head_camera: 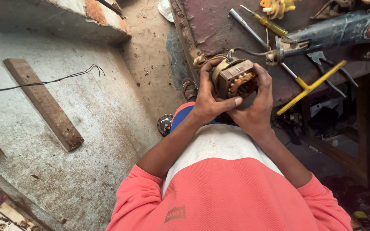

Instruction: The person disassembles a small electrical motor or starter component using a screwdriver and a socket wrench. They remove the rotor, wipe it with a cloth, and then reassemble the housing and internal parts.

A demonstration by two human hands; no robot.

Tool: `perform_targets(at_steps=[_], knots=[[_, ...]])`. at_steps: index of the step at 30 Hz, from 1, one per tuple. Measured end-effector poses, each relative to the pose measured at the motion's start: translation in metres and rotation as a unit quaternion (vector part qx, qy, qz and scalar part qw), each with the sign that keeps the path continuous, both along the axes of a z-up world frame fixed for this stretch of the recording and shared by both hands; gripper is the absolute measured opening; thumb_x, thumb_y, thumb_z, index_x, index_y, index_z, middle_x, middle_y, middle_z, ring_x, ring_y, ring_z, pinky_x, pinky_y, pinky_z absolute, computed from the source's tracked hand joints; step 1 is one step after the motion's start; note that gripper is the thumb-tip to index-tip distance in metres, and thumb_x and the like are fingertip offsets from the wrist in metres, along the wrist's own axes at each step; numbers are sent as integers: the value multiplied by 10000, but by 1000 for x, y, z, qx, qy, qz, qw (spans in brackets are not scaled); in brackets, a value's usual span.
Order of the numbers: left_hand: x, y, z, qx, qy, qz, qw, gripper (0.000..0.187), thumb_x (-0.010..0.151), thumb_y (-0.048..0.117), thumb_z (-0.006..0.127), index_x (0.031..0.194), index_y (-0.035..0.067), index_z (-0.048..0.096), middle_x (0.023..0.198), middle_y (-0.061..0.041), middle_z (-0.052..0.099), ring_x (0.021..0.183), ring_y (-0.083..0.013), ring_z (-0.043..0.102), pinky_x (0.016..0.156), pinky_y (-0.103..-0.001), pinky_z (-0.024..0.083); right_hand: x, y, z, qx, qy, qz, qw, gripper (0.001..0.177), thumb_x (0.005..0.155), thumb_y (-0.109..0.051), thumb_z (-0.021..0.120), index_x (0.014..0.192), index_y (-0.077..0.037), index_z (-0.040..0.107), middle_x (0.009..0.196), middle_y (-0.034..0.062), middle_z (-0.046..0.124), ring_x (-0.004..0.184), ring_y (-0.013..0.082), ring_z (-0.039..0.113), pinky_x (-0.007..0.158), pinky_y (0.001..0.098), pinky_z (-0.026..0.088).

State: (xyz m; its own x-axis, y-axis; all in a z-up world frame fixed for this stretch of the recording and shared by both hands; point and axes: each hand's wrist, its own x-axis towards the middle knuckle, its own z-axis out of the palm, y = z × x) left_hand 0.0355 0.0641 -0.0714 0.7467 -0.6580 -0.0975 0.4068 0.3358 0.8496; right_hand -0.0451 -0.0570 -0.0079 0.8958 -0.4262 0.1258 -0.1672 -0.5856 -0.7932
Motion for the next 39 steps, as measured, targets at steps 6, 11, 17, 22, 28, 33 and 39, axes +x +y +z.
perform_targets(at_steps=[6,11,17,22,28,33,39], knots=[[-2,6,-8,-1,-2,-48,999,874,891,198,855,1546,33,300,1476,-139,427,1442,-232,446,1269,-399,408,-11,3,-9,-21,-5,-39,999,984,768,-195,993,1540,-41,403,1450,205,503,1354,342,586,1125,437,544],[37,21,-5,189,-195,-104,957,416,1067,333,587,1368,46,573,1300,-135,659,1253,-245,656,1090,-378,565,-24,-1,-14,18,-50,-23,998,981,762,-152,1001,1523,-62,388,1483,160,499,1321,272,588,1094,393,552],[53,6,-4,201,-223,-110,947,391,1005,272,762,1288,91,561,1233,-106,726,1152,-214,732,996,-373,628,-33,-6,-9,60,-40,-5,997,944,758,-139,981,1496,-76,396,1480,155,484,1350,263,591,1117,378,569],[69,-2,-6,77,79,-205,973,432,956,109,821,1197,99,463,1170,-113,714,1181,-220,683,1061,-403,602,-36,-14,1,49,-33,1,998,919,727,-132,978,1459,-81,426,1446,160,532,1322,257,614,1091,373,570],[96,-6,5,165,-185,-293,924,435,905,3,796,1245,63,531,1077,-71,753,1056,-152,733,960,-323,602,-39,-14,4,103,-12,-23,994,921,707,-107,980,1448,-67,435,1433,166,565,1317,229,628,1101,360,574],[92,-14,10,129,-349,-193,908,451,862,-43,793,1260,76,615,1109,-85,761,1050,-187,765,928,-334,631,-45,-10,0,237,7,-62,969,937,720,-66,960,1471,-48,400,1432,148,539,1326,223,611,1107,361,580],[98,-5,4,166,-500,-196,827,509,803,-69,763,1266,141,733,975,-45,768,887,-209,730,815,-362,624,-46,-11,-4,244,18,-45,969,930,721,-67,954,1462,-28,394,1448,158,544,1330,234,609,1121,377,572]])
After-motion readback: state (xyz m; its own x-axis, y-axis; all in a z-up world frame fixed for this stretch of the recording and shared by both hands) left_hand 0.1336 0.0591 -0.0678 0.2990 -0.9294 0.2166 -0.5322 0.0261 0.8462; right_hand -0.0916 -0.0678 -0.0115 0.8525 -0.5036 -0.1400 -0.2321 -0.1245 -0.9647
